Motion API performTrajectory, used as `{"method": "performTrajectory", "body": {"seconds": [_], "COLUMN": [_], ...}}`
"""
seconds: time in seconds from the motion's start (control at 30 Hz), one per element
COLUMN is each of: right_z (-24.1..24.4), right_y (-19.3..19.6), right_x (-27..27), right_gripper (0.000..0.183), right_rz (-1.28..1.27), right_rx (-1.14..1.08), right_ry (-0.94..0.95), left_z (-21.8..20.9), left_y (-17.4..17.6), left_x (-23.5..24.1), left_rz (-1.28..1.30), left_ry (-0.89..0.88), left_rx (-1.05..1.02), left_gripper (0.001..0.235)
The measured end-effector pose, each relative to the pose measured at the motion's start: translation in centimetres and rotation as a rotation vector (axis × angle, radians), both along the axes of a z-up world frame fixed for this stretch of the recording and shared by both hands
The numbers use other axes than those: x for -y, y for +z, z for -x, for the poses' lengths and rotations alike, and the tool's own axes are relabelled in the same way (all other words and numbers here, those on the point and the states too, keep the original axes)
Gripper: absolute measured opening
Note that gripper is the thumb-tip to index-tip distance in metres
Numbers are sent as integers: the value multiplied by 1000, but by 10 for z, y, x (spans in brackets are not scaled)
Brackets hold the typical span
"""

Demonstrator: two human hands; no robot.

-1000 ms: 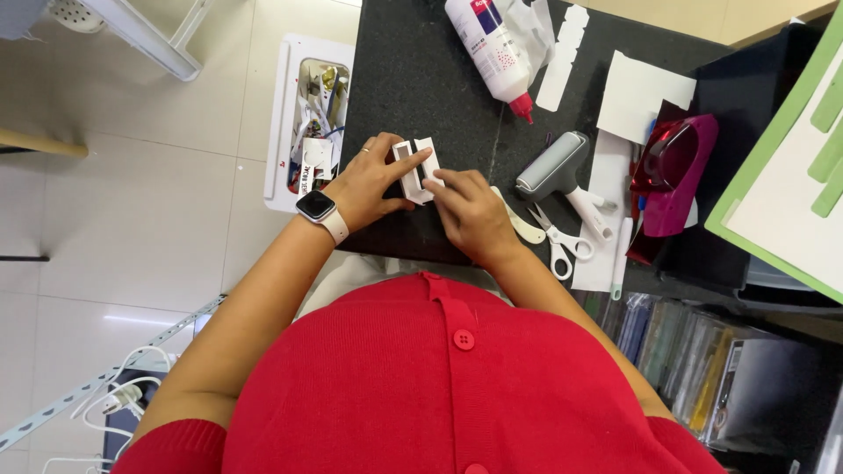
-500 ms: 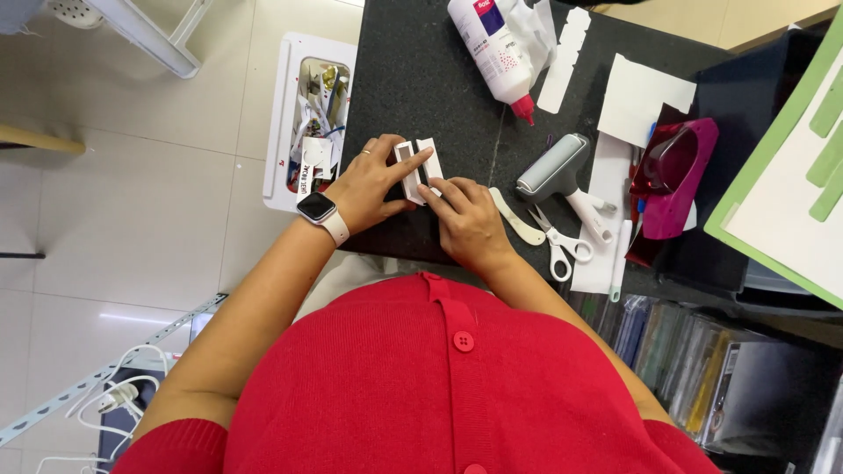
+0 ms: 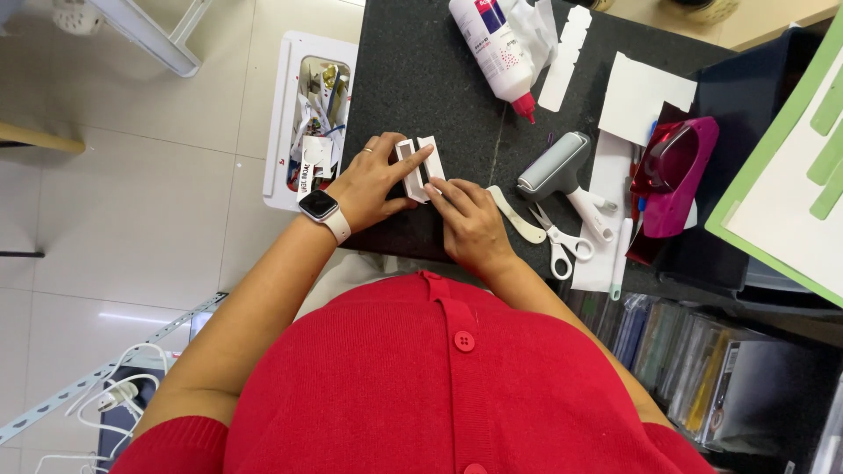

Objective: Assembling and decorating small paper boxes by folding components, applying glue, and arranging paper flowers.

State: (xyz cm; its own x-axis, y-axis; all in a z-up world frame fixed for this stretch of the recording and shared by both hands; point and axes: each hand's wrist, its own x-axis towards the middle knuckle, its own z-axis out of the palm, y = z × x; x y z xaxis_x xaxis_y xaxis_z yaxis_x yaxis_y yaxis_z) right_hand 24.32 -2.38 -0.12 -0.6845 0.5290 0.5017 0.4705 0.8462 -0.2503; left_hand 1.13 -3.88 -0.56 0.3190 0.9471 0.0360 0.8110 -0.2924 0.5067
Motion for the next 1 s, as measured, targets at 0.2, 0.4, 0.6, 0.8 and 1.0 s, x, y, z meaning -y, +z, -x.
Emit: {"method": "performTrajectory", "body": {"seconds": [0.2,0.4,0.6,0.8,1.0], "right_z": [-3,0,3,-1,-8], "right_y": [-2,5,0,-5,-15], "right_x": [-3,-3,-3,-8,-9], "right_gripper": [39,44,45,46,64], "right_rz": [-64,-89,-73,205,550], "right_rx": [27,71,78,8,-173], "right_ry": [5,-11,-16,-4,-178], "left_z": [0,1,0,-1,-1], "left_y": [-1,-2,-1,1,-5], "left_x": [0,0,1,2,3], "left_rz": [-10,-11,6,30,30], "left_ry": [-6,-11,-1,1,4], "left_rx": [-4,-6,-4,-19,-39], "left_gripper": [92,92,92,92,92]}}
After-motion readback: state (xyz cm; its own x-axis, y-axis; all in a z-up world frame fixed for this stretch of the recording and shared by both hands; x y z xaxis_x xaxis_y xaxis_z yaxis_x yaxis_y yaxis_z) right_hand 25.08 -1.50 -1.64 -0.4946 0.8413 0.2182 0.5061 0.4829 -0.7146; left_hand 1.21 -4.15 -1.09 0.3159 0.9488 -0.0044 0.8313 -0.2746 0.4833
